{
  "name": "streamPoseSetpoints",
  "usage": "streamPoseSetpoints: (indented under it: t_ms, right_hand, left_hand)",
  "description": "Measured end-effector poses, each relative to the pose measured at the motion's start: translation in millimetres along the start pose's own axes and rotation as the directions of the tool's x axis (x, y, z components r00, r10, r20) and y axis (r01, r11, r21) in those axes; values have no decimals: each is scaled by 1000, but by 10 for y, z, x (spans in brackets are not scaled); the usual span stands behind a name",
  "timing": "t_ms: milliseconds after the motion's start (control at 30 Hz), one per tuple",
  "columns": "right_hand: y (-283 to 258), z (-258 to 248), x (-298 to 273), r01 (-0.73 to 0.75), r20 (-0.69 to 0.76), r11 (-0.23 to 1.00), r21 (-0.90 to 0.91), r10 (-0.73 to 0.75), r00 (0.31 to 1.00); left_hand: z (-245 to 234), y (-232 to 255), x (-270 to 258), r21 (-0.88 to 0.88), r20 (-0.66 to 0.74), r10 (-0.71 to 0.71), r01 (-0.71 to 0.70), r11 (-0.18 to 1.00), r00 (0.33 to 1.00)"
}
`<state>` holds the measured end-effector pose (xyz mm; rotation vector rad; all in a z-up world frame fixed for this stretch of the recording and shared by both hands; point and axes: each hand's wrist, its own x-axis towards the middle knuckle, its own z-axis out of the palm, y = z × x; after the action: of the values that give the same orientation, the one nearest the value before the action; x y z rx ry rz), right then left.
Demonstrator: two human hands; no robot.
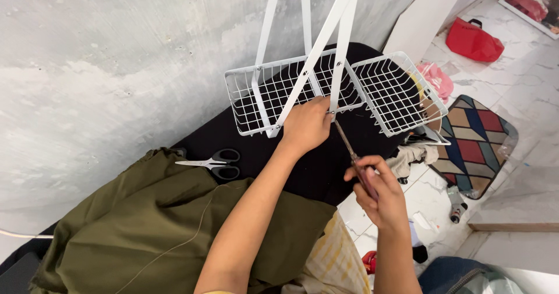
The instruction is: The person assembles a white wire dish rack by attaching wire baskets to a frame using a screwdriver. They insert screws and washers into holes on the frame and baskets, then tighten them to secure the components.
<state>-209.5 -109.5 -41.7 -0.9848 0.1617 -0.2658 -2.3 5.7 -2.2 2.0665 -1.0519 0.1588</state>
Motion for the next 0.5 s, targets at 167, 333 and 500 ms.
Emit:
streamPoseSetpoints:
  t_ms: [167,333,500]
  right_hand:
    - [-84,104,-96,67,-14,711,-700,-108,994]
    - [-246,285,23,281,187,279,-918,-319,929]
    - [-255,436,256,366,353,-25,-930,-334,874]
  left_hand:
    - [-6,29,11,-42,0,-43,42,998,999]
    - [-36,33,27,13,82,-72,71,997,994]
    - [-33,79,27,33,90,-82,79,996,993]
